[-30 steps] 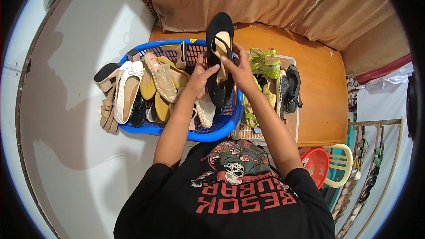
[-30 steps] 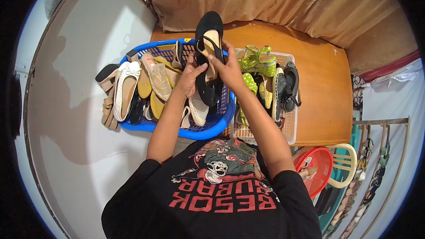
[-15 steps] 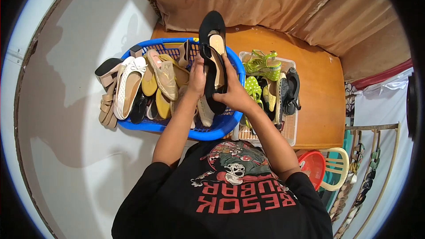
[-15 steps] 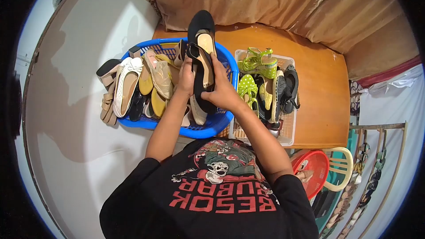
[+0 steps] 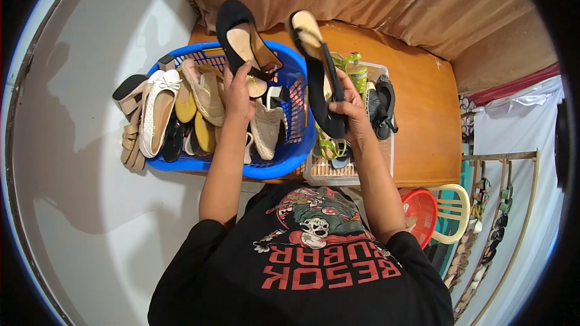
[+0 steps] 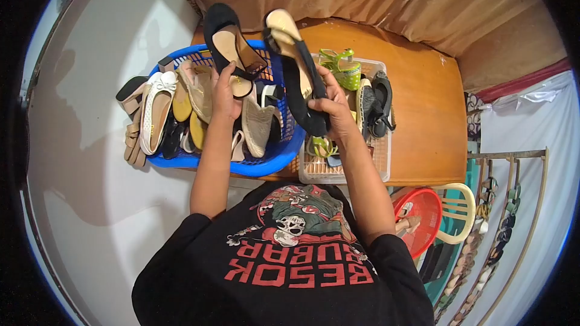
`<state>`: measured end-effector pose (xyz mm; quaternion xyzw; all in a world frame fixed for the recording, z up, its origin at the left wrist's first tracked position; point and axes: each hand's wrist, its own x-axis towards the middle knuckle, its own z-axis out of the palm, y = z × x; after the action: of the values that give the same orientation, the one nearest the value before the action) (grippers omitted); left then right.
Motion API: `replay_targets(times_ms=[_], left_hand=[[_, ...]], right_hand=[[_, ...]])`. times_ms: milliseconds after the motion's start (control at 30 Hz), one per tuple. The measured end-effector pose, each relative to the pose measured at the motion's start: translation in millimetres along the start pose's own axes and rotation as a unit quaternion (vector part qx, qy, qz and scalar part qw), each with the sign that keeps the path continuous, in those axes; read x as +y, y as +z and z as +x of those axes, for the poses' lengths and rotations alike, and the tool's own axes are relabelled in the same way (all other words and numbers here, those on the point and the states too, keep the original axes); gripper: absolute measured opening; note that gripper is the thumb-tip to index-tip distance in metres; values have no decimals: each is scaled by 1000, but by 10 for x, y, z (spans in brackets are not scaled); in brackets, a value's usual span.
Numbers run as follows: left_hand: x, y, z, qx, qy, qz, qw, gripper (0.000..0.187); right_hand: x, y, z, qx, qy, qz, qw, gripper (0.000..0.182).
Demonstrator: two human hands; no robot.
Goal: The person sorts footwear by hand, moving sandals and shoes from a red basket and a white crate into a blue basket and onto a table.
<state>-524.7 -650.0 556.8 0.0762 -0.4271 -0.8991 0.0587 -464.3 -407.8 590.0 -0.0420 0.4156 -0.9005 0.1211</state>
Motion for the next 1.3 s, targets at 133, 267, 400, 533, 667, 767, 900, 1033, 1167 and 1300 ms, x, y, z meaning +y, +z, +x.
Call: replay_targets(times_ms=[133, 267, 400, 533, 667, 767, 900, 1033, 1167, 1300], left_hand=[[-183, 323, -296, -101, -57, 31, 993, 49], [-522, 490, -670, -147, -101, 113, 977, 56], [-690, 583, -998, -143, -117, 130, 974, 61], [-960, 640, -1154, -176, -119, 73, 974, 69], [-1619, 484, -1194, -163, -186, 373, 894, 90], [-1937, 488, -1318, -142, -222, 444, 856, 105], [-2060, 302, -1389, -157, -129, 475, 856, 107], [-1870, 414, -1458, -191, -150, 443, 863, 105], [-2038, 491, -1661, -104, -97, 693, 707, 102], [-1874, 605, -1951, -138, 57, 707, 691, 93]], right_hand=[[139, -106, -68, 59, -5, 12, 998, 69], [224, -434, -305, 84, 35, -25, 996, 56], [100, -819, -651, 198, 44, -9, 979, 53], [-129, -1128, -904, 214, 29, -71, 974, 54], [-174, -1297, -924, 203, 89, -314, 923, 78], [271, -1918, -920, 147, 81, -521, 837, 84], [87, -1650, -1045, 123, 101, -517, 841, 74], [247, -1797, -995, 69, -81, -646, 756, 70], [144, -1482, -952, 60, -73, -707, 700, 68], [273, -1522, -1008, -20, -57, -749, 659, 58]])
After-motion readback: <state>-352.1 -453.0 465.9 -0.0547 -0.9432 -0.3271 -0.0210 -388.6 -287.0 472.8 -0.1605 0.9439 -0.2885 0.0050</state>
